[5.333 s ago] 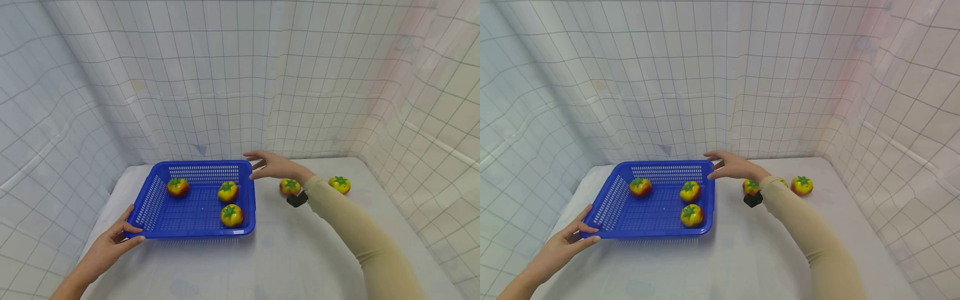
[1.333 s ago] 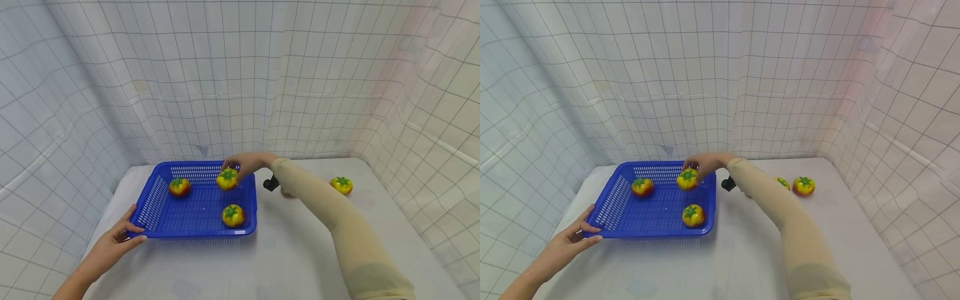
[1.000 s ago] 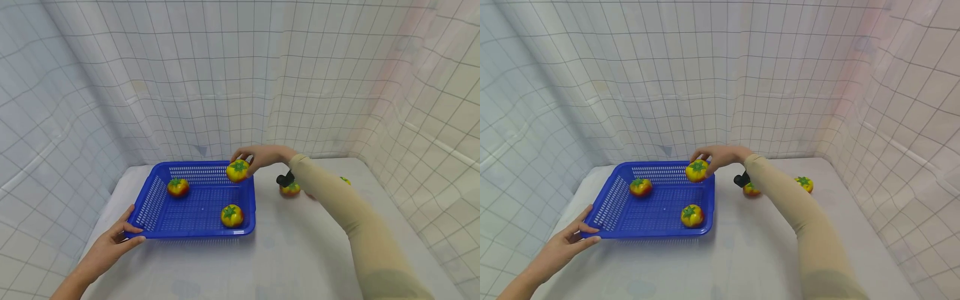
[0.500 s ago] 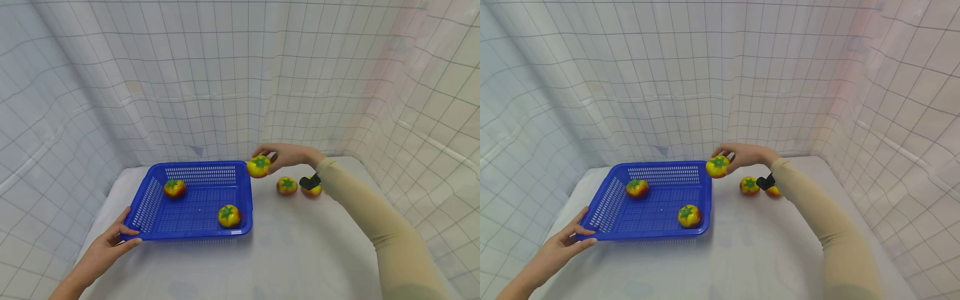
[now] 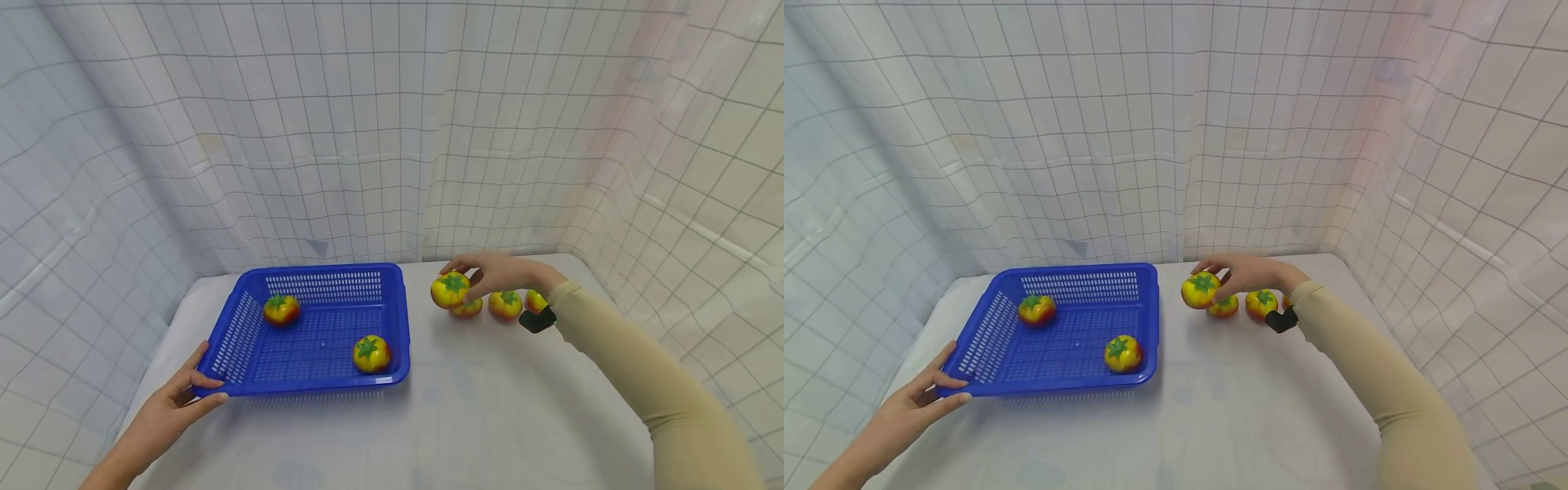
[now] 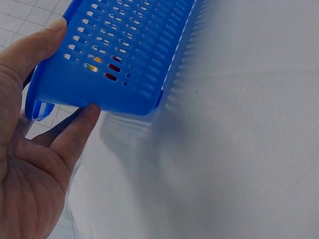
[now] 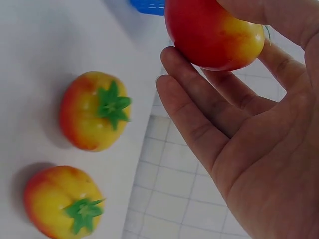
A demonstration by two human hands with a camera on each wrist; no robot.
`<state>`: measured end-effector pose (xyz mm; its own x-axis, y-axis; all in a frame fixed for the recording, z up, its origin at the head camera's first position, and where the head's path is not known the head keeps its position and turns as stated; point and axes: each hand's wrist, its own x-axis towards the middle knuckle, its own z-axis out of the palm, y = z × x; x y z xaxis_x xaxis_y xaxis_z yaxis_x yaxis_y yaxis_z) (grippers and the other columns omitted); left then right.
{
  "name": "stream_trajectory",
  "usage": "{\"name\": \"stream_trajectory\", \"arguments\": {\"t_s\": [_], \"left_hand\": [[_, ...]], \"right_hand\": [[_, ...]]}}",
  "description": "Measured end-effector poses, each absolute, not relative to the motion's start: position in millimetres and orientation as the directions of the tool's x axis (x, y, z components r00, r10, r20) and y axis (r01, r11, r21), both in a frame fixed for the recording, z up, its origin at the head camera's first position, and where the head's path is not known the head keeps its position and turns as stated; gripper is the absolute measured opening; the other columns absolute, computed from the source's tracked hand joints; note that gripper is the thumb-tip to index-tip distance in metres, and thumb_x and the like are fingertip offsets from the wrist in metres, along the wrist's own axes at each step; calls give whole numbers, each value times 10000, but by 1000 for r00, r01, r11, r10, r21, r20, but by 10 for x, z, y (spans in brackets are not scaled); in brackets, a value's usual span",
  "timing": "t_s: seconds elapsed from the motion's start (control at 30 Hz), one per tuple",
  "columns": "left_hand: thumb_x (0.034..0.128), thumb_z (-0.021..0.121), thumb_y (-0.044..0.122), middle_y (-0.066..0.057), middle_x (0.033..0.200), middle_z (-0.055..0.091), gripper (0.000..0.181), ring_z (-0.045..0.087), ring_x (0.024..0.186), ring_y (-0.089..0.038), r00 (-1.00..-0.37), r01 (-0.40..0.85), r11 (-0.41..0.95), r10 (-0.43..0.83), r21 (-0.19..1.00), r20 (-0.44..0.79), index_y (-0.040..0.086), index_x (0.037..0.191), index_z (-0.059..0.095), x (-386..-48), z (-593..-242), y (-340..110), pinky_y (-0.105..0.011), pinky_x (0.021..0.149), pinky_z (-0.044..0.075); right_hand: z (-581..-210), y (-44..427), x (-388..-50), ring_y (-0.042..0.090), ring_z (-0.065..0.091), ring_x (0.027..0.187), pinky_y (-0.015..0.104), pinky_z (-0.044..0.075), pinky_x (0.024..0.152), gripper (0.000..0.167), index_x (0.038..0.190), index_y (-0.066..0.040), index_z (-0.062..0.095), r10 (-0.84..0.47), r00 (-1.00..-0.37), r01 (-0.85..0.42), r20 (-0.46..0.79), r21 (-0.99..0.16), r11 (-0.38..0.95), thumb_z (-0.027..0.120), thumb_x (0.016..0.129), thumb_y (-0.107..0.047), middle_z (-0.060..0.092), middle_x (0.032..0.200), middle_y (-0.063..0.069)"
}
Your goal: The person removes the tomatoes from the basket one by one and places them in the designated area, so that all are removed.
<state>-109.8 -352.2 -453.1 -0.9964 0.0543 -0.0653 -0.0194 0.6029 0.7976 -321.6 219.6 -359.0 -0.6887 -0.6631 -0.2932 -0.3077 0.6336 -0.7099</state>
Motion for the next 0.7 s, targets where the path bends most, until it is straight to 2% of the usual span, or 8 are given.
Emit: {"name": "stream_trajectory", "arguments": {"t_s": [0.1,0.3,0.47,0.7], "left_hand": [[993,701,322,-122,1710,10,327,269,1396,-639,-996,-26,604,50,797,-71,35,1139,641,-1096,-4541,-3526,-48,815,419],[992,703,318,-137,1708,14,319,306,1368,-653,-996,-24,612,49,790,-68,38,1134,648,-1089,-4546,-3529,-75,802,449],[984,710,339,-148,1708,13,349,276,1382,-653,-996,-37,619,39,784,-78,33,1139,645,-1092,-4544,-3525,-59,801,433],[989,708,318,-146,1707,15,330,283,1378,-655,-997,-25,607,47,794,-67,27,1131,641,-1101,-4537,-3519,-54,803,430]], "right_hand": [[-3678,2280,-3157,278,519,1278,473,435,1057,559,1399,-366,559,-659,-692,-290,-296,-722,628,776,897,-252,506,1438,-8],[-3829,2439,-3068,232,594,1202,465,427,1060,554,1372,-414,566,-619,-735,-264,-277,-725,637,801,889,-277,513,1426,-46],[-3944,2545,-3029,292,560,1250,446,454,1033,568,1378,-376,576,-613,-746,-233,-260,-761,606,803,886,-206,488,1451,32],[-4070,2623,-2943,270,578,1239,420,489,976,569,1361,-400,586,-570,-773,-194,-280,-750,632,827,859,-286,491,1436,50]]}}
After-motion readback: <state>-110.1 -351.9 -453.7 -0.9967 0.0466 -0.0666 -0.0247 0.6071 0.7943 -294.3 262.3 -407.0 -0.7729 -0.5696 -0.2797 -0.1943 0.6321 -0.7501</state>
